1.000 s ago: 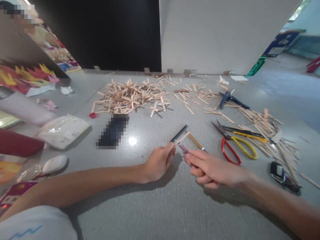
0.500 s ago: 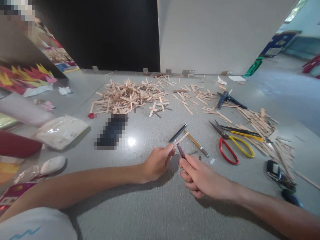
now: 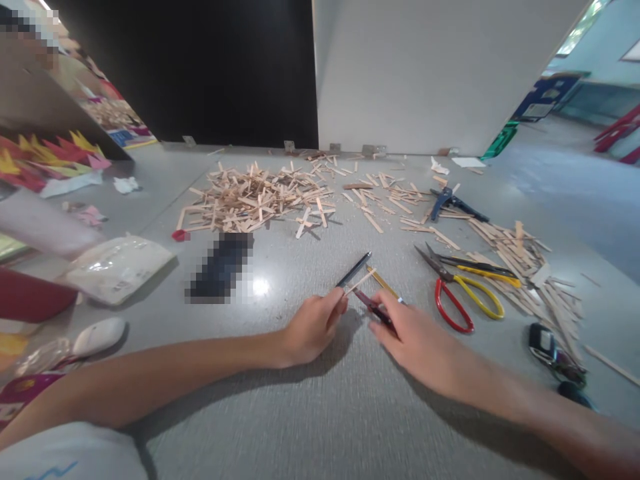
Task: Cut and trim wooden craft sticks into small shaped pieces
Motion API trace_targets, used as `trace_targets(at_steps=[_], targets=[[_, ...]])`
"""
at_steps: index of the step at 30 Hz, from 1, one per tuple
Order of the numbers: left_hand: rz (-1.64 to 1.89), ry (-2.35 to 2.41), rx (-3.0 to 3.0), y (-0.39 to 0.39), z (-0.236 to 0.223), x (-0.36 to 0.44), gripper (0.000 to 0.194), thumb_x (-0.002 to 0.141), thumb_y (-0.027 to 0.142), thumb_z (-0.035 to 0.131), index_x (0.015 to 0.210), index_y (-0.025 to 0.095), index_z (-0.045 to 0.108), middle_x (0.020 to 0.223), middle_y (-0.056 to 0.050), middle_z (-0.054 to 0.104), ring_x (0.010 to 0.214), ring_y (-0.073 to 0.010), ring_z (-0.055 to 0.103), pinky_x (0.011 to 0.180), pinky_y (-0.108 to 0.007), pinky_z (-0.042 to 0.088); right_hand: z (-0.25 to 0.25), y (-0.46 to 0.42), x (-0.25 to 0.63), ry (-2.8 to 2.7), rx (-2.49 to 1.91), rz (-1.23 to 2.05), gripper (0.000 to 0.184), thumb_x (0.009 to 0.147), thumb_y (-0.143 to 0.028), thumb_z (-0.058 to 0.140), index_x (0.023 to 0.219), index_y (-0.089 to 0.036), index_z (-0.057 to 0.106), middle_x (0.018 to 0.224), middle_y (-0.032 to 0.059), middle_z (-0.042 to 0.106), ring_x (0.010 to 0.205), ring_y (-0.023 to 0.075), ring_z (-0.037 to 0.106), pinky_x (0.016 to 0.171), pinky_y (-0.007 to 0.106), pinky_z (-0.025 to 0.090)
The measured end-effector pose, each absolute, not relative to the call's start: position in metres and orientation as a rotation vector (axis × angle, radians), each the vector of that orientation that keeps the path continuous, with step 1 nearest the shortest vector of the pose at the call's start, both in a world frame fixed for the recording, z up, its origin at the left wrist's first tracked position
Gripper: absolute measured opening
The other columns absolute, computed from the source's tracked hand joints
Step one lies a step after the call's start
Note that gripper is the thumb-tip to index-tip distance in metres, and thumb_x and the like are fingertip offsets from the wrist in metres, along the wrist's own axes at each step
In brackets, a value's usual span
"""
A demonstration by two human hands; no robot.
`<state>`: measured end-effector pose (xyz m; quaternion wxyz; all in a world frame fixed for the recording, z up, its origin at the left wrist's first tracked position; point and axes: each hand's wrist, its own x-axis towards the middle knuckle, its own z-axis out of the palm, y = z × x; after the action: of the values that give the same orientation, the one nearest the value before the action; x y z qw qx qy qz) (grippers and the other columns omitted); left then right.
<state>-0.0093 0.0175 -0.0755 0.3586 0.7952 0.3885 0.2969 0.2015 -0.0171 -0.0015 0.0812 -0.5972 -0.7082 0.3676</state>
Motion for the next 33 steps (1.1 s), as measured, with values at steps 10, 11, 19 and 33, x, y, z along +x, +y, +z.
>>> trace_targets(at_steps=[10, 11, 19, 33], targets=[[0.83, 1.009, 1.885, 0.015, -0.066, -0.009, 0.042, 0.109, 0.052, 0.043, 0.127, 0.015, 0.054, 0.065, 0.009, 0.048, 0.05, -0.011, 0.042, 0.051, -0.022, 0.033, 0.012, -0.01, 0.211, -2.063, -1.683, 1.071, 0.041, 0.11, -0.032, 0.041, 0.07, -0.025, 0.048, 0.061, -0.0005, 0.054, 0.058, 0.0175, 0.049, 0.061, 0.034, 0.031], [0.818, 1.01, 1.9, 0.016, -0.067, -0.009, 0.039, 0.109, 0.05, 0.041, 0.117, 0.016, 0.059, 0.065, 0.008, 0.048, 0.05, -0.0108, 0.042, 0.051, -0.022, 0.033, 0.014, -0.011, 0.21, -2.027, -1.671, 1.149, 0.041, 0.11, -0.032, 0.039, 0.072, -0.025, 0.051, 0.06, -0.0018, 0.052, 0.057, 0.0164, 0.048, 0.06, 0.033, 0.032], [0.791, 0.98, 1.979, 0.016, -0.067, -0.009, 0.045, 0.111, 0.042, 0.03, 0.078, 0.022, 0.051, 0.059, 0.006, 0.042, 0.051, -0.0112, 0.042, 0.055, -0.022, 0.035, 0.019, -0.016, 0.202, -1.42, -1.493, 1.912, 0.035, 0.108, -0.059, 0.052, 0.11, -0.025, 0.058, 0.064, -0.01, 0.045, 0.045, 0.0085, 0.029, 0.042, 0.024, 0.024], [0.772, 0.993, 2.132, 0.008, -0.082, -0.012, 0.018, 0.103, 0.021, 0.035, 0.091, 0.024, 0.048, 0.065, 0.007, 0.046, 0.053, -0.0128, 0.041, 0.056, -0.024, 0.035, -0.014, -0.024, 0.19, -1.23, -1.45, 2.203, 0.024, 0.117, -0.044, 0.036, 0.098, -0.028, 0.039, 0.073, -0.0105, 0.04, 0.047, 0.0062, 0.023, 0.044, 0.019, 0.023]])
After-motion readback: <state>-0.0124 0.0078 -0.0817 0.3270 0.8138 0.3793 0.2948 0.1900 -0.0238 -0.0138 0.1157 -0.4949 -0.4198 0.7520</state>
